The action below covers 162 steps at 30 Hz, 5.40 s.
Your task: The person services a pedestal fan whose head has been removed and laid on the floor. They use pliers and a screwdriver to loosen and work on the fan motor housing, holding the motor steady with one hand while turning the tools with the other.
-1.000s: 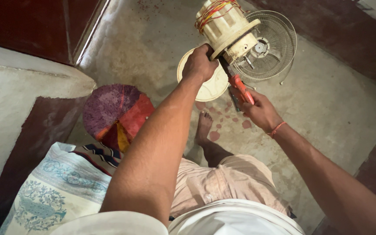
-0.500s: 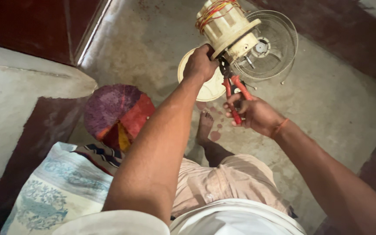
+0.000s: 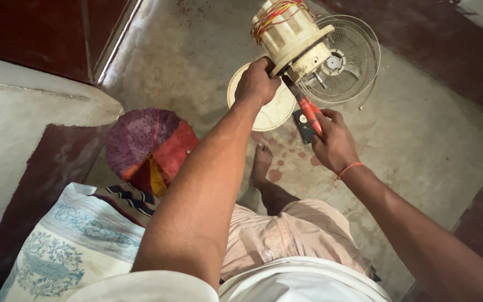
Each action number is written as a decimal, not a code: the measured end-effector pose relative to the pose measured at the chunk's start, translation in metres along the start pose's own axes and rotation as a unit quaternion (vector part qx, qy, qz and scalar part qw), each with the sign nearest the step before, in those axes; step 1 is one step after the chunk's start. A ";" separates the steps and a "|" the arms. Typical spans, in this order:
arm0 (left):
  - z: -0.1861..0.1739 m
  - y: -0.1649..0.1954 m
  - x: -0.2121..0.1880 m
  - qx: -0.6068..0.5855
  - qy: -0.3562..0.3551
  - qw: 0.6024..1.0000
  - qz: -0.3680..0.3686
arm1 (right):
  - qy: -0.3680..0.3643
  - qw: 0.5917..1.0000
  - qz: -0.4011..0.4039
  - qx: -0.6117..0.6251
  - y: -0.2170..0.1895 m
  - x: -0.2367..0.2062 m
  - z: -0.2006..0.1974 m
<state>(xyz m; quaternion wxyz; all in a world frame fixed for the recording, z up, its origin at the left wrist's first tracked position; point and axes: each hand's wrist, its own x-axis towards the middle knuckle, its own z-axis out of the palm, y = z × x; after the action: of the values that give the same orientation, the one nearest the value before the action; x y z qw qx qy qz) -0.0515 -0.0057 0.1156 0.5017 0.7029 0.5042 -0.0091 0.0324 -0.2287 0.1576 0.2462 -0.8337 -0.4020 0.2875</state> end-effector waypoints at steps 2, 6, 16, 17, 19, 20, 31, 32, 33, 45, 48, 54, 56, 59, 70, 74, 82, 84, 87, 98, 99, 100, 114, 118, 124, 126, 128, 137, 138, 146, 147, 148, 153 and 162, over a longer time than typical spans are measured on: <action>-0.001 0.000 -0.001 -0.007 0.001 1.000 0.000 | 0.036 0.996 -0.065 -0.041 0.004 -0.002 0.002; -0.002 0.001 -0.003 0.006 0.001 1.000 0.005 | 0.060 0.991 -0.095 -0.074 0.009 0.000 0.006; 0.002 0.000 0.000 -0.009 0.001 1.000 0.004 | -0.016 0.997 0.062 0.052 -0.007 0.000 0.004; 0.003 -0.001 0.001 -0.017 0.004 1.000 0.009 | -0.075 0.978 0.145 0.128 -0.009 0.003 0.001; 0.003 -0.002 0.001 -0.016 0.003 1.000 0.009 | -0.181 0.893 0.232 0.341 -0.011 0.008 -0.005; 0.002 -0.003 0.002 -0.009 0.000 1.000 0.004 | -0.225 0.821 0.232 0.470 -0.011 0.011 -0.010; 0.001 -0.003 0.001 0.005 0.000 1.000 0.000 | -0.138 0.943 0.188 0.238 0.005 0.007 0.004; 0.000 -0.003 0.000 0.005 0.000 1.000 0.001 | -0.119 0.954 0.200 0.191 0.004 0.004 0.005; 0.000 -0.002 0.001 0.005 0.001 1.000 0.006 | -0.098 0.962 0.210 0.145 0.003 0.003 0.005; 0.003 -0.003 0.003 -0.011 0.004 1.000 0.004 | -0.010 0.999 0.016 0.028 0.016 0.005 0.003; 0.001 -0.002 0.002 0.006 -0.007 1.000 0.004 | -0.080 0.993 0.027 0.086 0.022 0.016 0.003; 0.003 -0.004 0.005 -0.001 -0.011 1.000 -0.014 | -0.288 0.749 0.250 0.542 0.016 0.023 -0.016; 0.004 -0.006 0.006 -0.012 -0.004 1.000 0.012 | -0.250 0.835 0.240 0.427 0.012 0.020 -0.008; 0.006 -0.008 0.007 -0.005 0.011 1.000 0.026 | -0.194 0.924 0.196 0.266 0.015 0.011 0.001; 0.003 0.000 0.004 0.006 -0.007 1.000 0.001 | -0.088 0.973 0.150 0.149 0.005 0.006 0.003; 0.000 -0.001 0.002 -0.005 -0.004 1.000 0.003 | -0.054 0.992 0.058 0.100 0.005 0.008 0.001; 0.005 -0.001 0.003 -0.003 0.000 1.000 0.011 | 0.005 0.999 -0.050 -0.014 0.014 0.006 -0.001; 0.005 -0.002 0.003 -0.011 0.003 1.000 0.011 | 0.019 0.997 -0.073 -0.024 0.010 0.003 -0.001; 0.003 -0.003 0.004 -0.011 0.003 1.000 0.009 | 0.052 0.990 -0.110 -0.069 0.002 0.002 0.000; 0.002 -0.001 0.003 -0.005 -0.002 1.000 0.001 | -0.244 0.815 0.270 0.452 0.007 0.020 -0.015; 0.002 -0.001 0.004 0.002 -0.005 1.000 -0.003 | -0.233 0.844 0.260 0.408 0.010 0.019 -0.013; 0.003 -0.001 0.003 0.002 -0.008 1.000 -0.004 | -0.214 0.871 0.230 0.377 0.014 0.016 -0.011; 0.003 -0.002 0.003 -0.009 -0.001 1.000 0.010 | -0.012 0.997 -0.064 0.049 0.023 0.008 -0.001; 0.001 -0.002 0.002 -0.005 -0.008 1.000 -0.003 | -0.006 0.998 -0.052 0.044 0.020 0.007 0.004; 0.001 0.000 0.001 0.001 -0.004 1.000 -0.002 | -0.181 0.912 0.177 0.323 0.016 0.017 -0.002; 0.001 0.000 0.001 -0.015 -0.002 1.000 0.006 | -0.264 0.745 0.242 0.563 0.014 0.019 -0.010; 0.000 -0.001 0.001 -0.009 -0.004 1.000 -0.001 | -0.260 0.778 0.245 0.516 0.012 0.020 -0.013; 0.003 -0.002 0.001 -0.005 0.001 1.000 0.007 | -0.100 0.971 0.147 0.161 0.001 0.005 -0.002; 0.003 -0.001 0.002 -0.016 0.002 1.000 0.010 | -0.081 0.971 0.156 0.162 -0.001 0.004 -0.003; 0.005 -0.002 0.004 -0.008 -0.003 1.000 0.003 | 0.028 0.998 -0.050 0.019 0.002 0.001 0.004; 0.005 -0.001 0.005 -0.007 -0.003 1.000 0.007 | 0.039 0.998 -0.054 0.007 0.004 0.001 0.005; 0.005 -0.001 0.005 -0.005 -0.004 1.000 0.003 | 0.046 0.997 -0.054 0.001 0.006 0.002 0.005; 0.003 -0.002 0.005 -0.002 -0.005 1.000 0.006 | 0.057 0.996 -0.071 -0.013 0.013 0.003 0.004; 0.003 -0.001 0.004 0.002 -0.009 1.000 -0.006 | 0.055 0.996 -0.062 -0.018 0.011 0.004 0.000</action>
<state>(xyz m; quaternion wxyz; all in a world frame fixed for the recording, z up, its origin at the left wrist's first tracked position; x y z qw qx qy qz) -0.0490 -0.0053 0.1113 0.5047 0.7008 0.5038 -0.0201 0.0397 -0.2319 0.1491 0.2708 -0.8261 -0.4436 0.2180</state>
